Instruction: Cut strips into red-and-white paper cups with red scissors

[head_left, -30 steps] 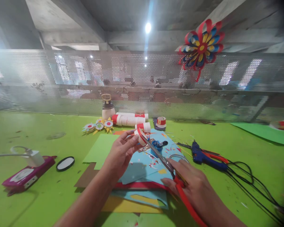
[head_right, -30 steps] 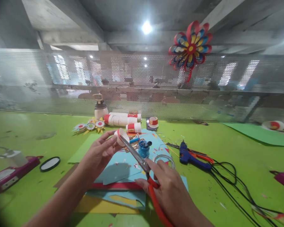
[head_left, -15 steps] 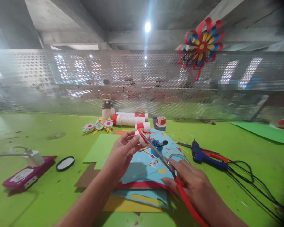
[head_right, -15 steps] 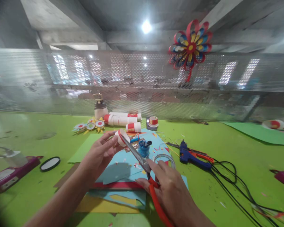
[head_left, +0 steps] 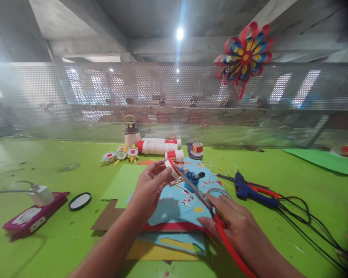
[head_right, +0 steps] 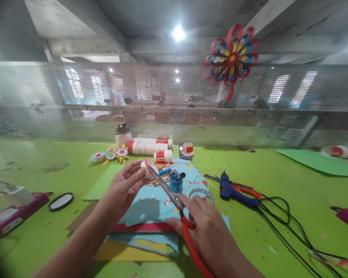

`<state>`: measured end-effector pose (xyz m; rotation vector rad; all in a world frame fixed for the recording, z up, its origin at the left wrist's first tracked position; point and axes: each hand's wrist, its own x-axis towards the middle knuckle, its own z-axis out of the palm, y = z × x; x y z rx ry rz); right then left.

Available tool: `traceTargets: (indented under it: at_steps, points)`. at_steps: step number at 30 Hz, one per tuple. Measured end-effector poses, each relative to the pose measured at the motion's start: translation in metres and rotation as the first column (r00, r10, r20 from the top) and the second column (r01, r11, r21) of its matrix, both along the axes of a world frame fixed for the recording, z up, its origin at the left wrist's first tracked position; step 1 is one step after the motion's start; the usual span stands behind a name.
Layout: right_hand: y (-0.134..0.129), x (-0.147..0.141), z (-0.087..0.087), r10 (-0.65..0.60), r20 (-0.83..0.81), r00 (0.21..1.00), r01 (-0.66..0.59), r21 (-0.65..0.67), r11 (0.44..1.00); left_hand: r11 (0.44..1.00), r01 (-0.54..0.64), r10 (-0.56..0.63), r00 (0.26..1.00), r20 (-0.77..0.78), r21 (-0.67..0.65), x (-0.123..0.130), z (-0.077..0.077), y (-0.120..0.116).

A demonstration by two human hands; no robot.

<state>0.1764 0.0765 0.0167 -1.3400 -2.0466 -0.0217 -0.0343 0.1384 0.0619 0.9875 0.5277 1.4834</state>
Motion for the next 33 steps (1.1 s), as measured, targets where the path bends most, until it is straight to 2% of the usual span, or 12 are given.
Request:
traceTargets:
  at_steps: [9,16,22,28,33]
  points:
    - [-0.0011,-0.0018,0.0075,0.016,0.042,0.999,-0.020,0.082,0.996,0.999,-0.039,0.039,0.999,-0.001,-0.005,0.0029,-0.0030,-0.0008]
    - [-0.0003,-0.0024,0.0031,0.014,0.038,0.999,-0.017,0.075,0.997,0.997,-0.076,0.076,0.997,0.002,-0.012,0.0047,-0.0022,-0.0022]
    - [-0.0006,-0.0022,0.0049,0.027,0.039,0.999,-0.029,0.051,0.998,1.000,0.006,-0.006,1.000,0.001,-0.013,-0.0013,0.0037,-0.0023]
    - [-0.0010,-0.0007,0.0066,0.019,0.065,0.998,-0.020,0.026,0.999,1.000,-0.014,0.014,1.000,0.006,-0.003,-0.0047,0.0040,0.0007]
    - [-0.0017,-0.0006,0.0057,0.012,0.022,1.000,-0.012,-0.003,1.000,1.000,-0.019,0.020,1.000,0.018,-0.024,-0.0011,0.0030,-0.0009]
